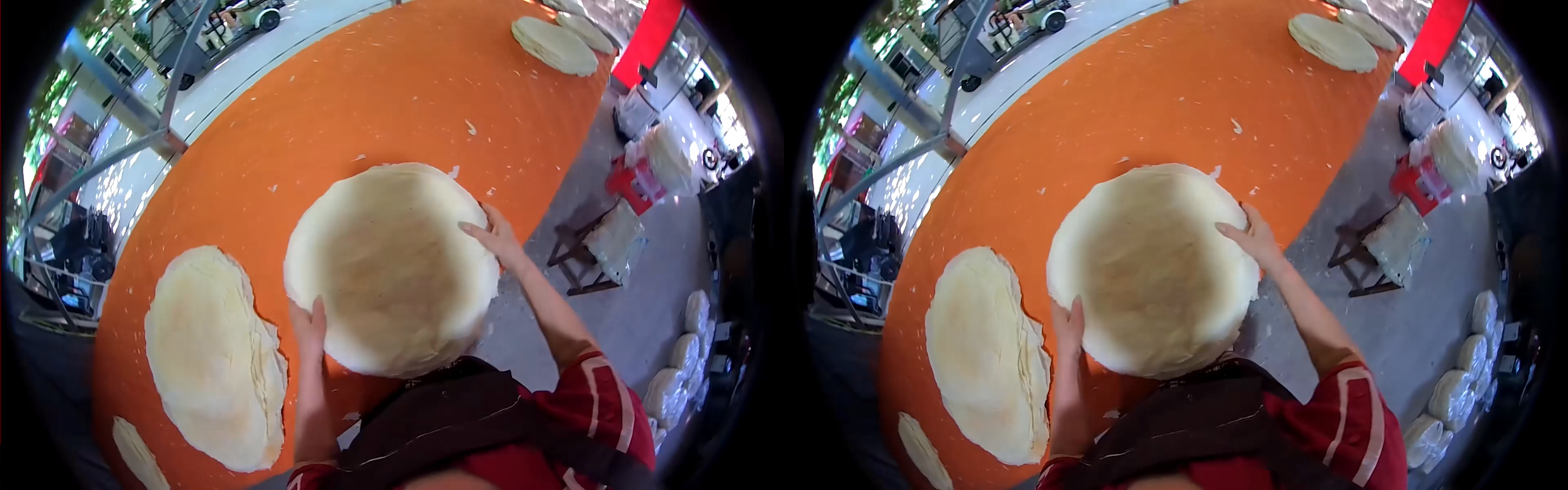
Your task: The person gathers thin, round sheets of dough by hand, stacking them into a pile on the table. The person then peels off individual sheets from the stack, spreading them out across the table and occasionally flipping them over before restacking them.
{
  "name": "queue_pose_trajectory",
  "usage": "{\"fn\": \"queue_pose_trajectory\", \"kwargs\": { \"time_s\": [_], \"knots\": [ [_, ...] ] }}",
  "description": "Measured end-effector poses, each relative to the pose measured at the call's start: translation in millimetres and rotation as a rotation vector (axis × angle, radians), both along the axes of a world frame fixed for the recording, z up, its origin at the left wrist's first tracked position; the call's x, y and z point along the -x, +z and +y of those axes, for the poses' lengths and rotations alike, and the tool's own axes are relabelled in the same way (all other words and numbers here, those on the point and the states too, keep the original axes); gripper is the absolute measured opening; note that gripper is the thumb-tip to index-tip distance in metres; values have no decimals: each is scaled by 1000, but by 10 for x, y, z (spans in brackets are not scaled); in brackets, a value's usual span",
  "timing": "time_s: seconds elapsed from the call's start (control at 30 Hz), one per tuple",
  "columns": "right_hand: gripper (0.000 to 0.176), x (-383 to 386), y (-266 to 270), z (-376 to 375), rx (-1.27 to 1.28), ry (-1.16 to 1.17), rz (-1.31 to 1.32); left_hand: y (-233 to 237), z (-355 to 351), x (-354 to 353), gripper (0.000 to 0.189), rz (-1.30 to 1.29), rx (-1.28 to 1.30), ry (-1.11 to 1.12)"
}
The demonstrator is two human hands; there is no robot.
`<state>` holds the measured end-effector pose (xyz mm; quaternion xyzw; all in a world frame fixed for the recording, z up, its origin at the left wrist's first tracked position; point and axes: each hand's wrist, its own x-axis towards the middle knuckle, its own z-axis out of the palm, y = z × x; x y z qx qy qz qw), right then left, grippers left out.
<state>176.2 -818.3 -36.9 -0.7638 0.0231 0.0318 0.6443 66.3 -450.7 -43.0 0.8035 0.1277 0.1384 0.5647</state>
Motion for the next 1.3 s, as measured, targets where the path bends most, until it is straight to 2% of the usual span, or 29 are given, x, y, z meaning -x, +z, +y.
{"fn": "queue_pose_trajectory", "kwargs": {
  "time_s": [0.03,0.07,0.1,0.13,0.17,0.23,0.27,0.37,0.4,0.43,0.47,0.5,0.57,0.6,0.7,0.73,0.83,0.97,1.03,1.13,1.3],
  "knots": [
    [72,-117,48,-123,-193,55,112,16,-13,-12,41,53,13,59],
    [67,-293,69,-289,-101,101,225,27,-1,-12,39,142,201,137],
    [51,-511,94,-404,-40,224,429,49,37,11,38,230,389,221],
    [47,-690,167,-444,43,298,504,160,104,72,38,329,716,260],
    [43,-787,247,-412,124,376,576,189,118,172,38,372,811,273],
    [44,-796,397,-190,303,334,474,238,137,388,39,456,999,305],
    [45,-799,407,-135,393,309,421,246,64,443,39,409,1005,285],
    [47,-950,145,-163,150,336,533,359,-20,348,42,301,720,166],
    [48,-884,98,-179,7,368,447,351,86,263,46,268,721,177],
    [50,-753,97,-193,-133,396,357,464,93,122,43,200,675,146],
    [51,-657,102,-231,-269,425,271,557,160,-17,40,219,739,124],
    [49,-604,158,-289,-94,475,351,618,243,-82,39,240,803,106],
    [44,-582,303,-424,259,570,485,455,394,-8,37,332,972,93],
    [36,-603,58,-519,543,364,76,368,468,36,36,378,1054,83],
    [39,-747,383,-491,307,107,40,304,325,182,39,308,752,124],
    [44,-799,434,-410,256,231,132,275,353,217,41,330,829,101],
    [49,-840,229,-63,403,260,78,271,267,291,39,300,959,189],
    [53,-794,290,89,499,180,83,377,163,288,38,490,650,245],
    [53,-852,241,141,596,198,52,419,101,302,40,508,698,298],
    [48,-901,269,245,558,202,64,387,108,350,39,493,716,304],
    [45,-817,171,88,175,227,63,248,25,410,43,353,672,379]
  ]
}}
